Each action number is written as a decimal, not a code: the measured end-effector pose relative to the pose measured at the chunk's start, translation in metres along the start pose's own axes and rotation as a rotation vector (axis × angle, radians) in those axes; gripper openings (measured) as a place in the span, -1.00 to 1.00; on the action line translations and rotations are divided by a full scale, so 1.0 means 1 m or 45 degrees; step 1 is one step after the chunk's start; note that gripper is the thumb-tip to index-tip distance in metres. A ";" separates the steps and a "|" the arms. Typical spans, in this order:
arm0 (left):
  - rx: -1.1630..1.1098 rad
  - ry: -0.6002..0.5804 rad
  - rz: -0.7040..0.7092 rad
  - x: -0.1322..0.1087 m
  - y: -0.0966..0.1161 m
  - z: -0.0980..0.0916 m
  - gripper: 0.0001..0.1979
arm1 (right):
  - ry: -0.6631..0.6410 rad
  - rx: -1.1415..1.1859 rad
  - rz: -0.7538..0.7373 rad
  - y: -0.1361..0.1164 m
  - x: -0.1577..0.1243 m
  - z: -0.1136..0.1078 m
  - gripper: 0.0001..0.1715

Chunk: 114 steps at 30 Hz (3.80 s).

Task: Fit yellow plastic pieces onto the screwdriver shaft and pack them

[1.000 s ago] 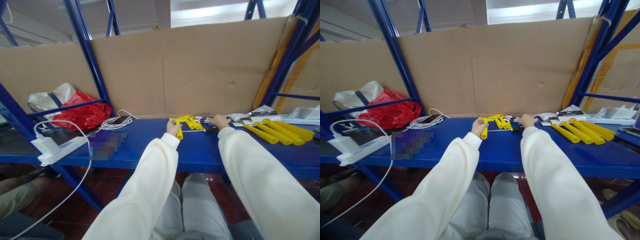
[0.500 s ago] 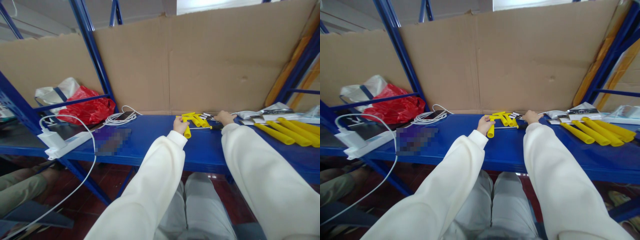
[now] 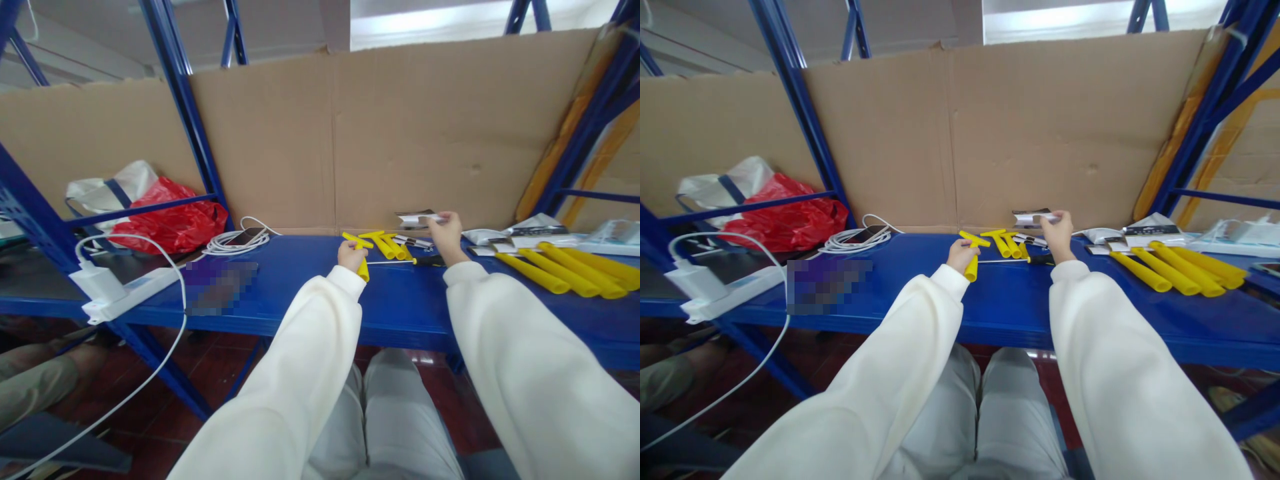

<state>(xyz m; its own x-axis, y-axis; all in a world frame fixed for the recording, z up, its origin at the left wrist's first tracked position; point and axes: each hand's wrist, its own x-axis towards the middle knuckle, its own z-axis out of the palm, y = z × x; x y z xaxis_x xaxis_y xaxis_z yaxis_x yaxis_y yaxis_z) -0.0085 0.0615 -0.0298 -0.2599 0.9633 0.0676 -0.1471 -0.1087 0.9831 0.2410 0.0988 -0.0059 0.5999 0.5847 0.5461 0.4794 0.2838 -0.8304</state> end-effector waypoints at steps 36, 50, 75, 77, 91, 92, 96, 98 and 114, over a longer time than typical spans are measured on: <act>-0.485 0.362 0.037 0.000 0.024 -0.012 -0.70 | -0.897 0.720 0.399 -0.049 -0.067 -0.011 -0.73; -0.533 0.120 -0.107 -0.005 0.026 -0.011 -0.75 | -0.992 0.711 0.420 -0.060 -0.086 -0.009 -0.62; -0.245 -0.285 0.013 -0.018 0.035 -0.007 -0.86 | -0.719 0.846 0.411 -0.051 -0.086 0.008 -0.49; -0.190 -0.255 0.019 -0.017 0.035 -0.008 -0.82 | -0.700 0.830 0.421 -0.050 -0.085 0.008 -0.49; -0.369 -0.032 -0.190 -0.019 0.033 -0.006 -0.65 | -0.460 0.237 -0.087 -0.048 -0.086 0.007 -0.78; -0.362 -0.016 -0.197 -0.020 0.034 -0.007 -0.67 | -0.502 0.233 -0.132 -0.048 -0.086 0.007 -0.79; -0.377 0.033 -0.222 -0.024 0.036 -0.008 -0.67 | -0.966 0.270 -0.143 -0.045 -0.092 0.009 -0.67; -0.384 0.048 -0.242 -0.025 0.037 -0.008 -0.63 | -1.161 0.296 -0.117 -0.043 -0.097 0.010 -0.56; -0.167 -0.169 -0.231 -0.033 0.047 -0.014 -0.66 | -0.884 -0.603 -0.731 -0.053 -0.062 -0.028 -0.57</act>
<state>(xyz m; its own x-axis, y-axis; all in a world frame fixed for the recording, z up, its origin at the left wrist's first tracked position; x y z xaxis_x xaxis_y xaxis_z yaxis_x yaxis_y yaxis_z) -0.0204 0.0215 0.0122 -0.0913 0.9928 -0.0779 -0.3049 0.0466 0.9513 0.1959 0.0264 0.0073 -0.2329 0.8098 0.5385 0.8728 0.4183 -0.2516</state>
